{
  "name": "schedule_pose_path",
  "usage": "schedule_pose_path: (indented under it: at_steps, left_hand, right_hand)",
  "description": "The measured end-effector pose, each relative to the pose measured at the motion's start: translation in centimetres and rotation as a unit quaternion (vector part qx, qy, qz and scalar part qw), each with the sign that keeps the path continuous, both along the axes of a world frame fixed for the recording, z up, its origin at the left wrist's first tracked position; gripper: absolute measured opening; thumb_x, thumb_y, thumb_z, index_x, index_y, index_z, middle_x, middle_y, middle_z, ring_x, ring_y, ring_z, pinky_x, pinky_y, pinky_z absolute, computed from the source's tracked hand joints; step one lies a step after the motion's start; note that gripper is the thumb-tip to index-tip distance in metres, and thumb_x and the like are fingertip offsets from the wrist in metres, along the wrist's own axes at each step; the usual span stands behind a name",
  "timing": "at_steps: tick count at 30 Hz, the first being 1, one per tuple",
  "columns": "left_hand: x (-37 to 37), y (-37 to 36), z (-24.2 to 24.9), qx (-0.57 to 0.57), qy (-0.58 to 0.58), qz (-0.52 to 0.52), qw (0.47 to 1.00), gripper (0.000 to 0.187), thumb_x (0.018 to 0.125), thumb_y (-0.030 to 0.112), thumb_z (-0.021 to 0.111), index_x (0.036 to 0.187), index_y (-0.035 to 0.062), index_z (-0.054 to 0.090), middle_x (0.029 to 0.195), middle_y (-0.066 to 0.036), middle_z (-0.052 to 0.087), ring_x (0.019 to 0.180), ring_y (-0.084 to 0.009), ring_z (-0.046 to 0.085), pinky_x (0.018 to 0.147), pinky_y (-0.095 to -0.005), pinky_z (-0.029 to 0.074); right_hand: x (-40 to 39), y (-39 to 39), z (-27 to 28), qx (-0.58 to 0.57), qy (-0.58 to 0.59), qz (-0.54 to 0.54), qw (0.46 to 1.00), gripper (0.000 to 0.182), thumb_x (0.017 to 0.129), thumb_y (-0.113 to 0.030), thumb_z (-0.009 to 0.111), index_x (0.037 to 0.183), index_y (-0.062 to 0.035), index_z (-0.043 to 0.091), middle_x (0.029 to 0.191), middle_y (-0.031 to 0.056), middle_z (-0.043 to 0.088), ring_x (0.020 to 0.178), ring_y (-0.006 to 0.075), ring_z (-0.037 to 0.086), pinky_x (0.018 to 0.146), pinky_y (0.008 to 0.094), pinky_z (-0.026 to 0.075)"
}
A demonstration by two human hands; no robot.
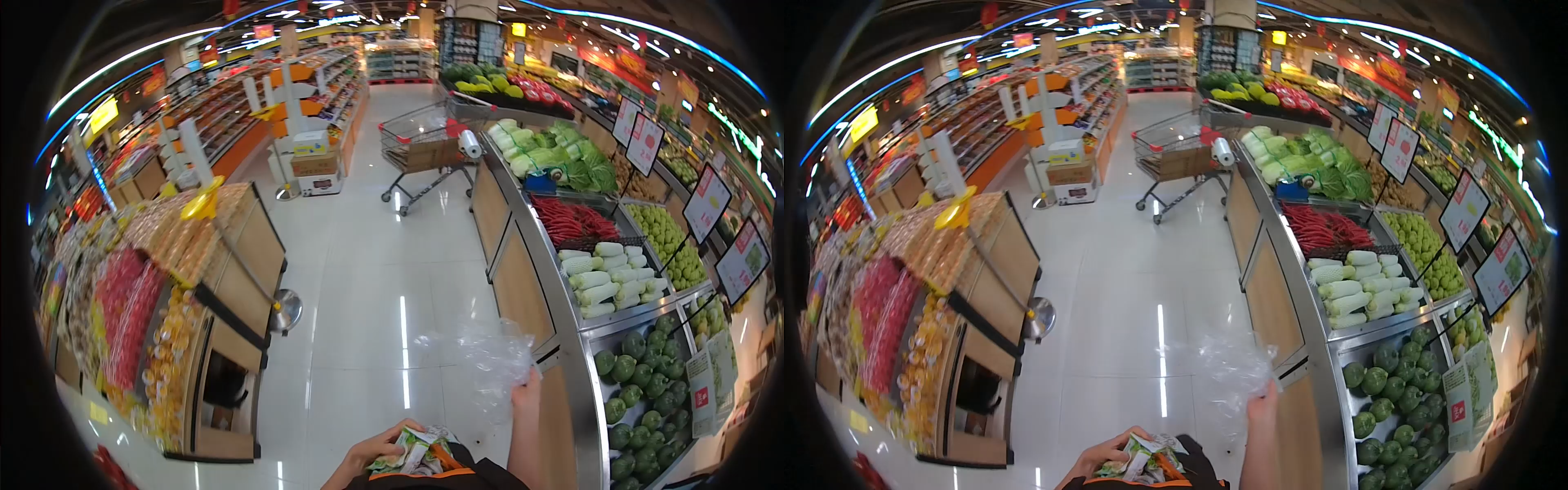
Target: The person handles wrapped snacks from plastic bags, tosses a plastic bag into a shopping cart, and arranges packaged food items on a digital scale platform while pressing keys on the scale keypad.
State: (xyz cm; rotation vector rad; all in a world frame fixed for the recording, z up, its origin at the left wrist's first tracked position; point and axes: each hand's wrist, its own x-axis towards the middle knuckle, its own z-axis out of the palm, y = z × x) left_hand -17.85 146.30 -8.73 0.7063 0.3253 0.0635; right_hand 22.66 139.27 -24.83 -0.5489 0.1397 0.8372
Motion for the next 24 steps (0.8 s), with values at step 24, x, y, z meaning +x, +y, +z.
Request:
schedule_pose_path:
  at_steps: [24]
  left_hand:
    - [29.0,68.5,-3.9,0.029,-0.064,0.057,0.996,0.071,0.076,0.033,0.073,0.131,0.0052,0.038,0.127,-0.012,0.047,0.119,-0.0201,0.047,0.102,-0.0328,0.035]
  right_hand:
    - [17.6,81.7,8.3,-0.035,0.007,0.323,0.946,0.028,0.093,-0.015,0.052,0.114,0.0029,0.053,0.114,0.0139,0.061,0.106,0.0265,0.058,0.098,0.0392,0.044]
